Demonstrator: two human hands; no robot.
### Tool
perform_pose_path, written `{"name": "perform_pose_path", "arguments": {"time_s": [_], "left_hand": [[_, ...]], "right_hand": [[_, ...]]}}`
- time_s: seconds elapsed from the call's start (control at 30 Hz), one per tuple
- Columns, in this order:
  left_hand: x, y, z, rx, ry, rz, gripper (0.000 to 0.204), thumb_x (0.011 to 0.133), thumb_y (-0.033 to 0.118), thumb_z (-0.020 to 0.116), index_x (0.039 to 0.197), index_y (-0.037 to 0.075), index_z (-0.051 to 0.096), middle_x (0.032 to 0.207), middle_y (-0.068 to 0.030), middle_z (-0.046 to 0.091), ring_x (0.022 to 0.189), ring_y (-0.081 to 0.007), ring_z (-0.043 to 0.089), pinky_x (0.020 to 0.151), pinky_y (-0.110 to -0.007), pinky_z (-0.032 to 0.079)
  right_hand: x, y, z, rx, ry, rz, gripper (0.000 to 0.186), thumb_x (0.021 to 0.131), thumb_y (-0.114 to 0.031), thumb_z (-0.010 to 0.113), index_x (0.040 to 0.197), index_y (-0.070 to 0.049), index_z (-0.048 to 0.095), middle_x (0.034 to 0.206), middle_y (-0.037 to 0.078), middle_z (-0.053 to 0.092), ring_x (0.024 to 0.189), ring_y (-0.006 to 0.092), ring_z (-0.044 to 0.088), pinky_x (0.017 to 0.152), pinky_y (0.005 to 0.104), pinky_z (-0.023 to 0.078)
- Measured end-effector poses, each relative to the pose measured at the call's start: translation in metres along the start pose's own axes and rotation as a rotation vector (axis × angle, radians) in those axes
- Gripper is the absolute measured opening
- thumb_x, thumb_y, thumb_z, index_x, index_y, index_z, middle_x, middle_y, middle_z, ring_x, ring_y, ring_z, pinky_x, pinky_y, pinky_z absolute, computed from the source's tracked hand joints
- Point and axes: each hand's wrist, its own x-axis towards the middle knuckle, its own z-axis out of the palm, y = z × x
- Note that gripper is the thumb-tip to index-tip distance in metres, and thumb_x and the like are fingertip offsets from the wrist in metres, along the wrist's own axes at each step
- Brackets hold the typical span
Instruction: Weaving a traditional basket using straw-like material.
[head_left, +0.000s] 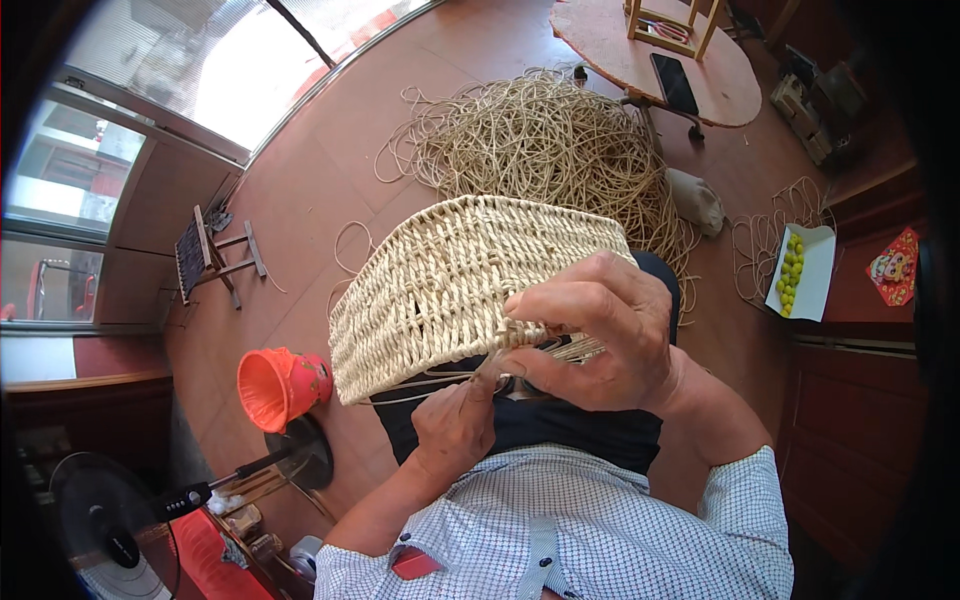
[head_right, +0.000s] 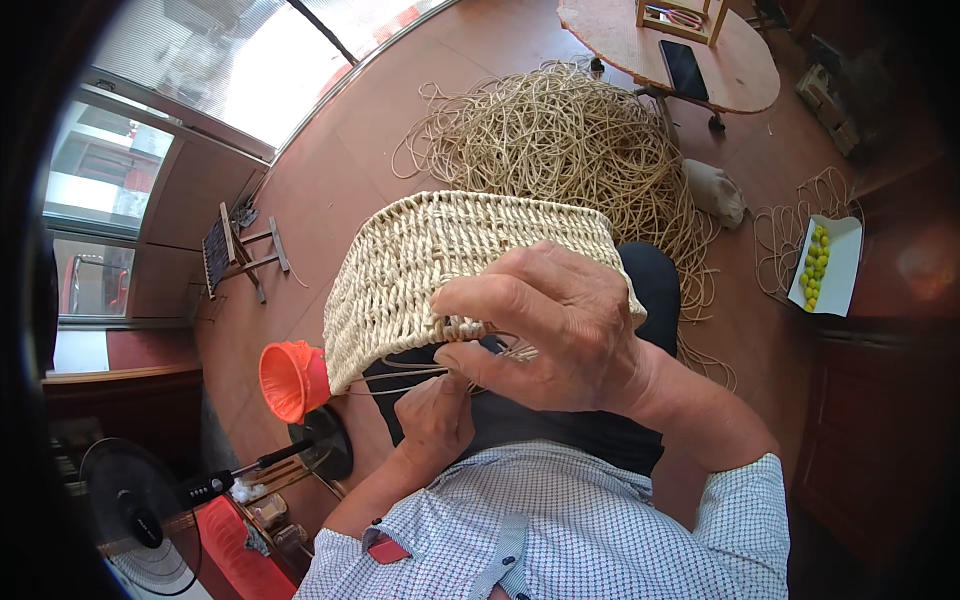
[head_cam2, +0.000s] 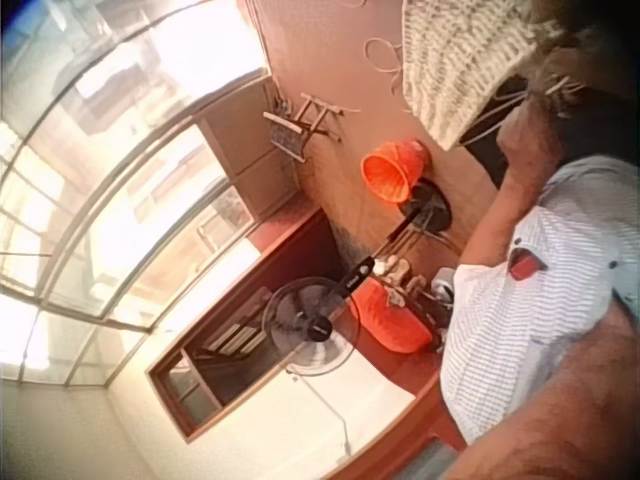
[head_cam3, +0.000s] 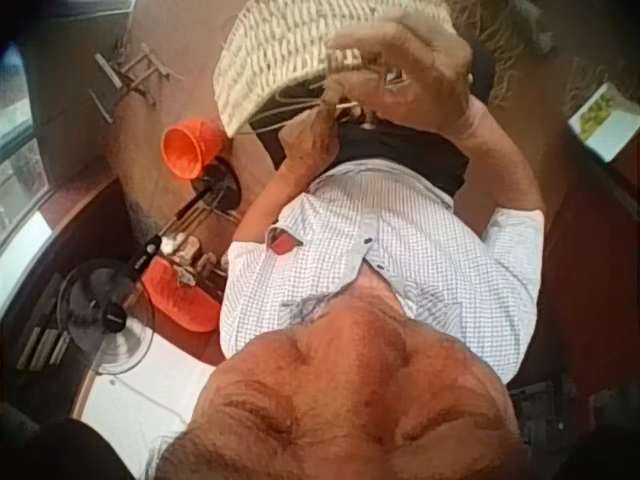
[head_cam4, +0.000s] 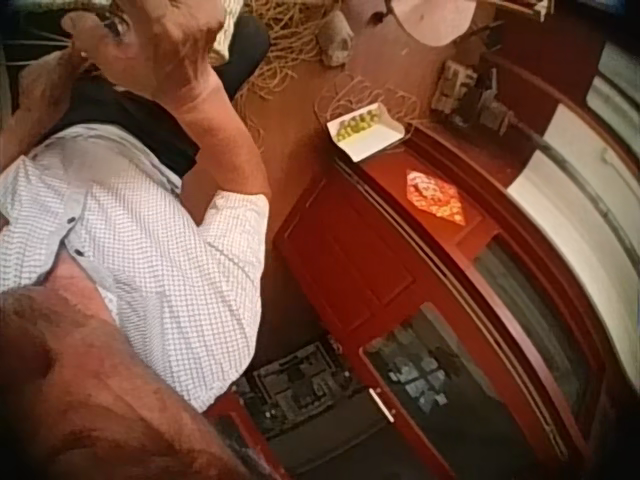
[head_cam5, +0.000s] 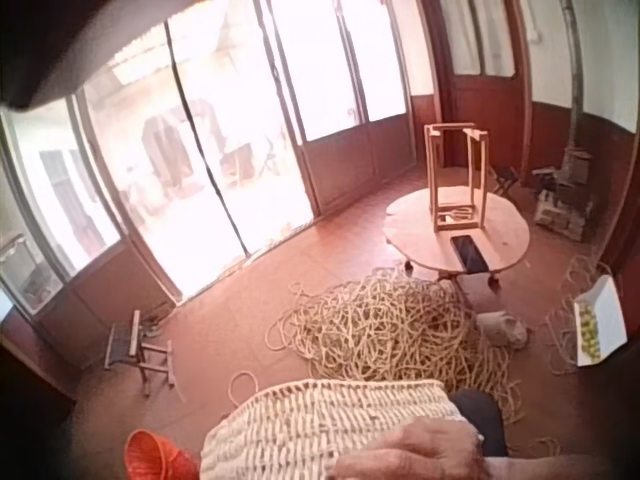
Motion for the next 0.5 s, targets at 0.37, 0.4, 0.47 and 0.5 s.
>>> {"name": "perform_pose_path", "arguments": {"time_s": [0.37,0.4,0.47,0.5], "left_hand": [[-0.004,0.002,0.006,0.057,0.022,-0.043,0.068,0.093,-0.001,0.070,0.159,0.010,0.064,0.072,0.0011,0.061,0.057,-0.0166,0.061,0.055,-0.033,0.048],[-0.005,0.002,0.006,0.056,0.021,-0.042,0.068,0.093,-0.001,0.070,0.159,0.010,0.064,0.072,0.0011,0.061,0.057,-0.0166,0.061,0.055,-0.033,0.048],[-0.006,0.000,0.006,0.066,-0.006,-0.048,0.067,0.093,-0.001,0.070,0.159,0.010,0.065,0.071,0.0011,0.061,0.057,-0.0164,0.062,0.054,-0.033,0.048],[-0.007,0.000,0.006,0.065,-0.007,-0.048,0.067,0.093,-0.001,0.070,0.159,0.010,0.065,0.071,0.0011,0.061,0.057,-0.0164,0.062,0.054,-0.033,0.048]], "right_hand": [[0.014,0.006,-0.007,-0.002,-0.153,0.002,0.037,0.074,-0.015,0.093,0.109,-0.021,0.081,0.085,-0.001,0.069,0.074,0.0186,0.071,0.064,0.0333,0.057],[0.015,0.007,-0.006,-0.002,-0.153,0.003,0.037,0.074,-0.015,0.093,0.109,-0.021,0.081,0.085,-0.001,0.069,0.074,0.0186,0.071,0.064,0.0333,0.057],[0.015,0.009,-0.006,-0.010,-0.169,-0.027,0.035,0.075,-0.015,0.091,0.107,-0.021,0.080,0.085,-0.001,0.067,0.073,0.0184,0.070,0.062,0.0336,0.057],[0.016,0.008,-0.006,-0.011,-0.169,-0.026,0.035,0.075,-0.015,0.091,0.107,-0.021,0.080,0.085,-0.001,0.067,0.073,0.0184,0.070,0.062,0.0336,0.057]]}}
